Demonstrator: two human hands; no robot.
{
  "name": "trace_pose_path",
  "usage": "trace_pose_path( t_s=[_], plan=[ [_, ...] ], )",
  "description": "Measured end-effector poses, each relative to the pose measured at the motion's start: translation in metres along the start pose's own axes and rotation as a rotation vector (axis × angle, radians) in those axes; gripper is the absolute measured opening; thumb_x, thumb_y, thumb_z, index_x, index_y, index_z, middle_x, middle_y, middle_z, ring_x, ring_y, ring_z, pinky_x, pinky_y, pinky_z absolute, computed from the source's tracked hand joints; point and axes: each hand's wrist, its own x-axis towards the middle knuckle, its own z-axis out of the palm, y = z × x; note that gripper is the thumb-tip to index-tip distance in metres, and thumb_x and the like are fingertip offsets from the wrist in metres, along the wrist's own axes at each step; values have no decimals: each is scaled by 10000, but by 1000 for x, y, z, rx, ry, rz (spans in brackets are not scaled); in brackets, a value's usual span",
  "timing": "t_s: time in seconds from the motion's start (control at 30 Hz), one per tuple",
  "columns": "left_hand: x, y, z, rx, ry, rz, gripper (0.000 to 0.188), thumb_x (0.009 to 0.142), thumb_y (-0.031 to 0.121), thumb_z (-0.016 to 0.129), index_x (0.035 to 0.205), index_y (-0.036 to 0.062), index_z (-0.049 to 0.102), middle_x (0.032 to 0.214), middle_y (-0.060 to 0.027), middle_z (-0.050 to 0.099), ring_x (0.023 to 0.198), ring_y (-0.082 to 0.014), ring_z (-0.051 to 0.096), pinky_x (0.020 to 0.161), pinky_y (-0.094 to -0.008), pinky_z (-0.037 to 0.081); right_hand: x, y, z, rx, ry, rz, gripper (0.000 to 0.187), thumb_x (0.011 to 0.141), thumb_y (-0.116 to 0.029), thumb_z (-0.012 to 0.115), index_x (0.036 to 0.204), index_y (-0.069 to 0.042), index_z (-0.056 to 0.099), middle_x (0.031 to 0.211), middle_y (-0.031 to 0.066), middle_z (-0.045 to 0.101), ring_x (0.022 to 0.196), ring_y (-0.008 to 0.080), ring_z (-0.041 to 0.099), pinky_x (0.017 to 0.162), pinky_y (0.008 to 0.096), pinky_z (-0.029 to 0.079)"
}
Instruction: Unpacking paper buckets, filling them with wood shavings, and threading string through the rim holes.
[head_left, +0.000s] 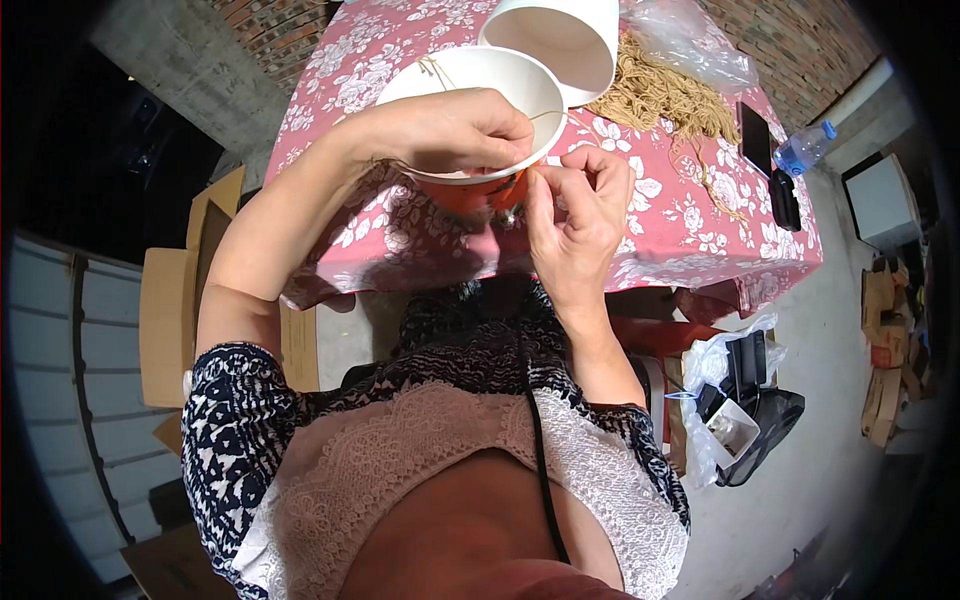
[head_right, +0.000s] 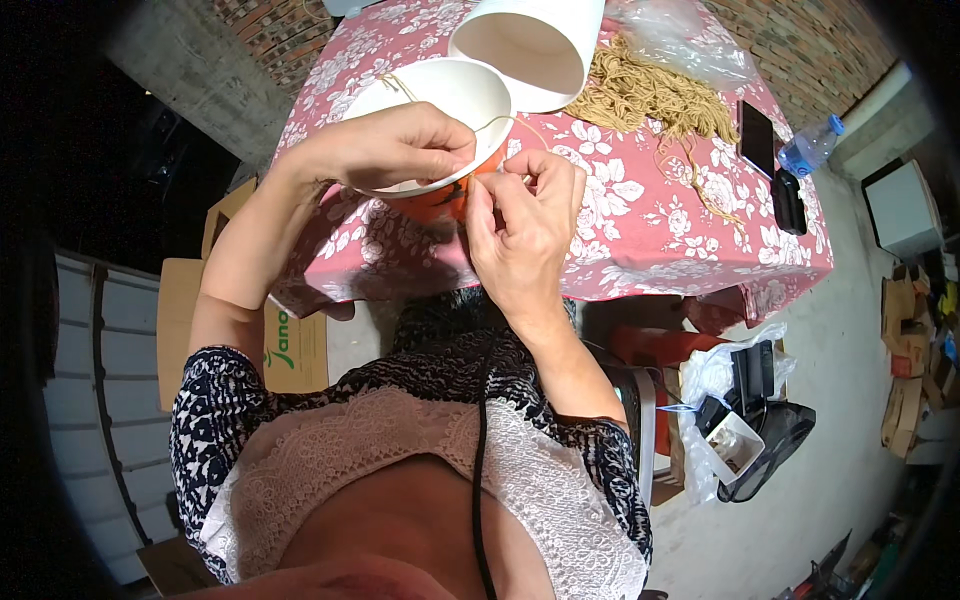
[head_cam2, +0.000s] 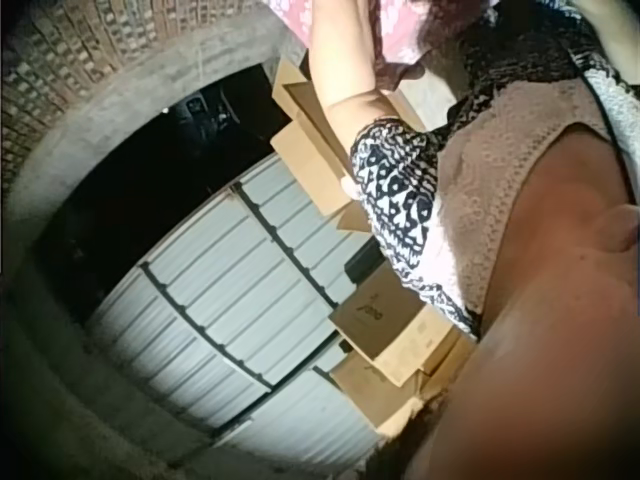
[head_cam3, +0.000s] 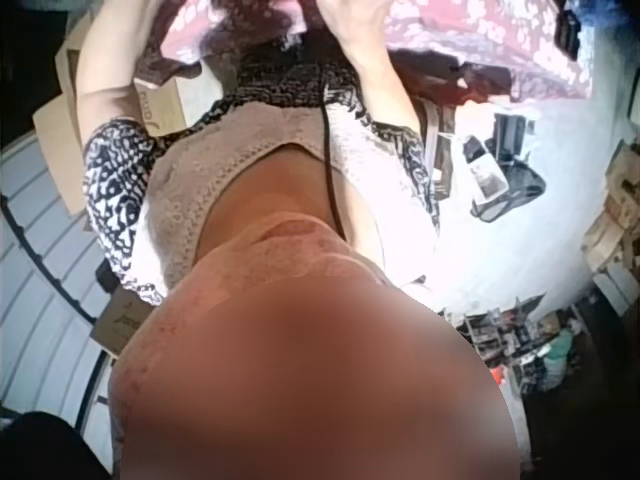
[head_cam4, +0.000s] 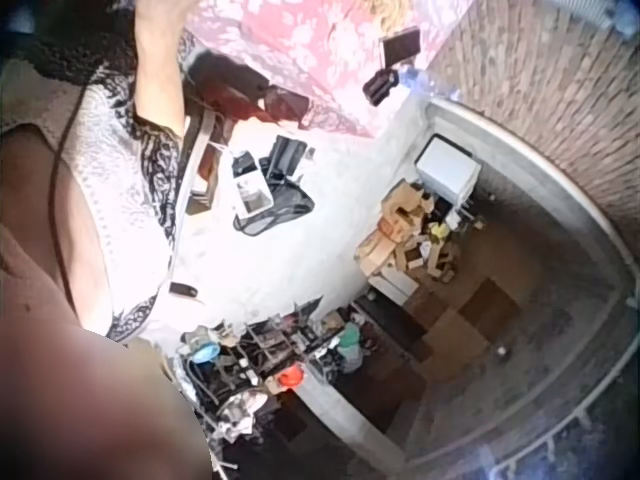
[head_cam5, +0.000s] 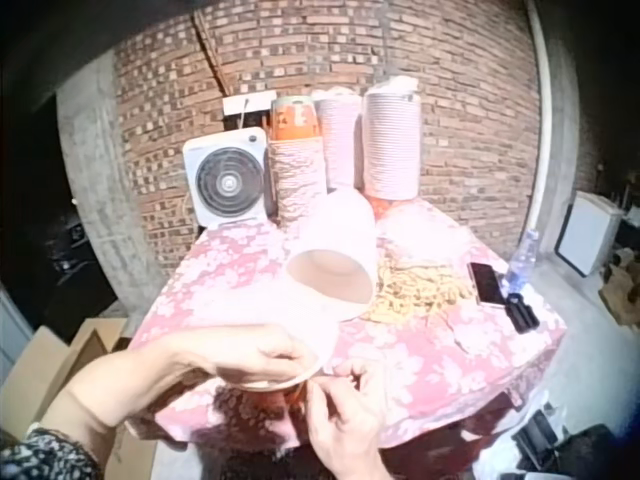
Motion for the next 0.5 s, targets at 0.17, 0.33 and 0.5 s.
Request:
trace_pose_path(
  t_s=[0.17,0.33,0.5],
  plan=[
    [-13,5,4,-55,253,70,200,905,168,564,770,22,572,726,23,566,643,-31,467,573,-198,375,0,8,-11,84,-135,88,128,717,-7,735,824,-18,667,825,114,543,736,260,549,639,359,451],
    [-28,19,16,-270,528,139,180,869,138,594,742,12,582,691,-20,587,569,-40,476,517,-186,373,11,7,-26,-12,-127,0,134,742,-8,727,862,-17,668,866,139,550,768,281,569,632,357,468],
    [-20,25,25,-611,515,90,142,875,102,594,788,-5,631,692,-60,631,465,-45,454,412,-181,334,23,4,-30,-94,-83,-118,182,725,18,713,896,-26,669,798,116,518,802,261,510,682,364,445]
  ],
)
